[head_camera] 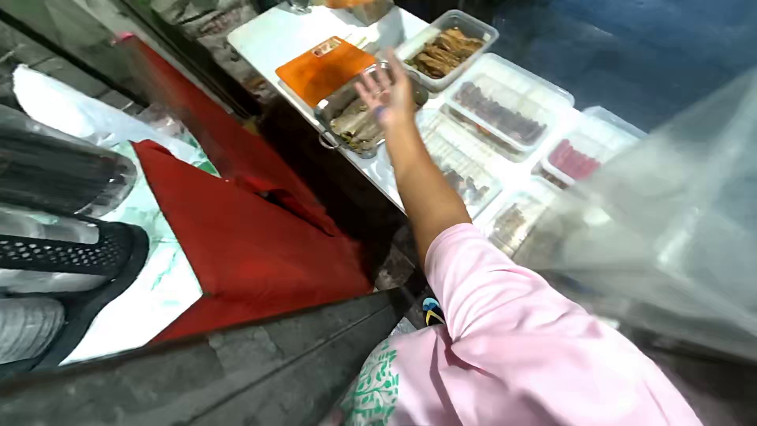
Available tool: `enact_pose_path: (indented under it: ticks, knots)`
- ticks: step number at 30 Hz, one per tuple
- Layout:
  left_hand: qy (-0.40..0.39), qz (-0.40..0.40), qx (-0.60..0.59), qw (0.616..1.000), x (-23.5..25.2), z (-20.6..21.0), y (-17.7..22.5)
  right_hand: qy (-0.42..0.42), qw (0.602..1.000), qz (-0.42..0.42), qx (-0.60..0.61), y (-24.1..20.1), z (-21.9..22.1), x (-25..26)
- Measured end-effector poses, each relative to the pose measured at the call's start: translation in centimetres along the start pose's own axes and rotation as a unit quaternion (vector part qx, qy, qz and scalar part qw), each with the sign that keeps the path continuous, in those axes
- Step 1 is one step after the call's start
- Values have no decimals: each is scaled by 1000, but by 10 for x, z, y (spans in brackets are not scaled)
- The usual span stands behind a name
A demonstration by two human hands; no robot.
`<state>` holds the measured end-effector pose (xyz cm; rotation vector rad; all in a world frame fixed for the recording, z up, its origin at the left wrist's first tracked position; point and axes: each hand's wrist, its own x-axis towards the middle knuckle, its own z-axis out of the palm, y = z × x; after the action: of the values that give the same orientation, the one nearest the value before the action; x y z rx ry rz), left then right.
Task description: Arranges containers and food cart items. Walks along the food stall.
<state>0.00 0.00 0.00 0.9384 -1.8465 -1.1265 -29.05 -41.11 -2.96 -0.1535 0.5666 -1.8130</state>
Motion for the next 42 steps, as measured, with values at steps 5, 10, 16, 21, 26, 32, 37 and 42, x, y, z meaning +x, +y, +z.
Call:
enact_pose_path:
  ticks: [5,10,16,21,26,32,37,42]
  knots:
    - [84,254,119,956,28,-1,-38,-68,987,100,-103,44,-43,-146]
    - [163,268,159,936,32,-16,-59,-114,923,150,-337,40,-116,-301]
    - [197,165,213,943,5,-10,-48,-67,837,239,-487,-20,-236,-456]
    - [137,376,272,875,-42,33,-43,93,832,165,-522,-110,-300,-525]
    - [-71,248,149,955,-26,107,-20,279,825,-22,-491,-202,-314,-503]
    - [-171,-82,116,975,16,199,-36,266,834,-130,-465,-235,-349,-424]
    - [-70,-54,106,990,44,270,-20,269,825,-175,-465,-250,-350,-369]
    - [22,-53,43,997,73,318,-15,265,791,-236,-499,-266,-362,-312]
